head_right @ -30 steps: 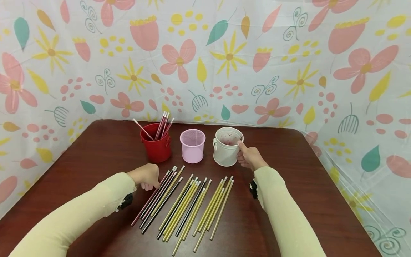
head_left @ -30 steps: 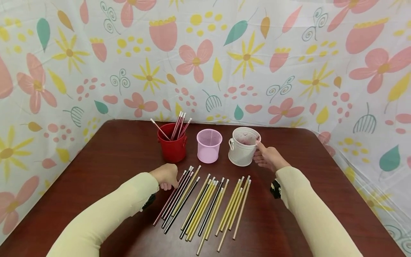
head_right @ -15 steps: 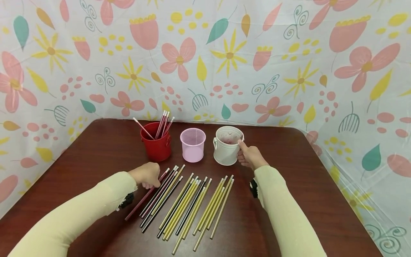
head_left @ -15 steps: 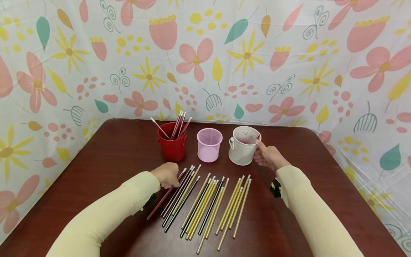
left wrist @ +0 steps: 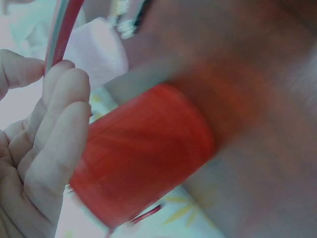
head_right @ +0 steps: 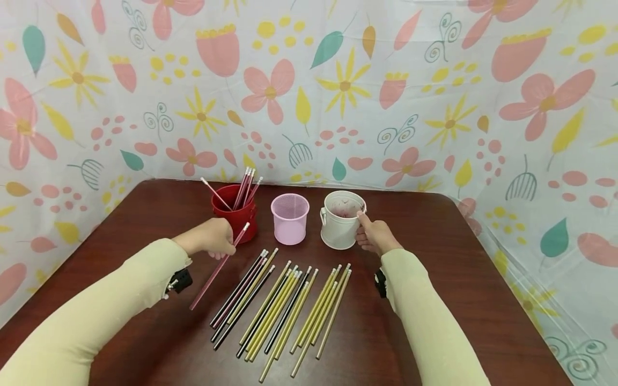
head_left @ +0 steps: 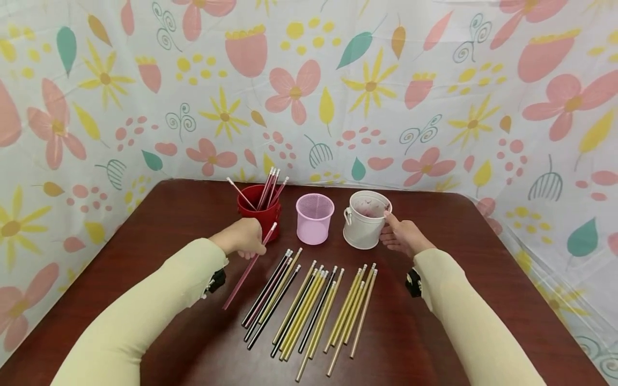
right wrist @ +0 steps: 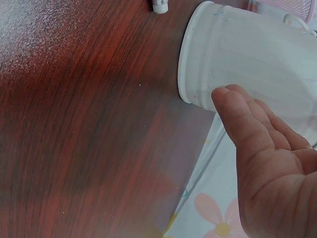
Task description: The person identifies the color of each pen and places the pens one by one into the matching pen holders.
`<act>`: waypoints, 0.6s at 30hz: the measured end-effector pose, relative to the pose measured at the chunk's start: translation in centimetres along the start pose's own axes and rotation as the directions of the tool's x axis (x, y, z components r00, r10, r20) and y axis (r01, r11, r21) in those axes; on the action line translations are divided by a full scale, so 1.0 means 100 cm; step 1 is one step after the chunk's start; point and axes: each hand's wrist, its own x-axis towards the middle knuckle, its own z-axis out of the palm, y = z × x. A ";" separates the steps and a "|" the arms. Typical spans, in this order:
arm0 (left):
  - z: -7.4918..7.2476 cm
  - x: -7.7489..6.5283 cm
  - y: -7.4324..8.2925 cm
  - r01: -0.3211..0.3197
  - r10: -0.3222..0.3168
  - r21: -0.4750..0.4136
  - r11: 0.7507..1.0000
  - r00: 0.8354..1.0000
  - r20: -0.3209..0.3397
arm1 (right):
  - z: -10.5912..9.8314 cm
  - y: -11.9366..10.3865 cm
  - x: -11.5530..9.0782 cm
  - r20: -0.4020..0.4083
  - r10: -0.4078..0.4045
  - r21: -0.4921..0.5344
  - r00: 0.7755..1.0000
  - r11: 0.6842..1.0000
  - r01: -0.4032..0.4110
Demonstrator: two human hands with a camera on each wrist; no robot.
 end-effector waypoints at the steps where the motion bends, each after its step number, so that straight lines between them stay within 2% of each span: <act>1: -0.006 -0.002 0.002 -0.016 0.016 -0.004 1.000 1.000 -0.006 | 0.000 0.000 0.000 0.003 -0.001 -0.001 1.000 1.000 0.001; 6: -0.031 -0.011 0.011 -0.050 0.050 -0.009 0.999 0.998 -0.030 | -0.003 0.001 -0.001 0.013 -0.010 -0.024 1.000 1.000 0.010; 11: -0.048 -0.017 0.015 -0.057 0.058 0.030 0.998 0.996 -0.063 | -0.003 0.001 0.000 0.019 -0.016 -0.040 1.000 0.999 0.016; 15: -0.063 -0.023 0.017 -0.062 0.068 0.052 0.997 0.990 -0.121 | -0.002 0.002 0.001 0.019 -0.010 -0.038 1.000 0.999 0.011; 18: -0.073 -0.026 0.018 -0.060 0.068 0.045 0.997 0.980 -0.189 | -0.002 0.002 0.001 0.012 -0.012 -0.033 1.000 0.999 0.013</act>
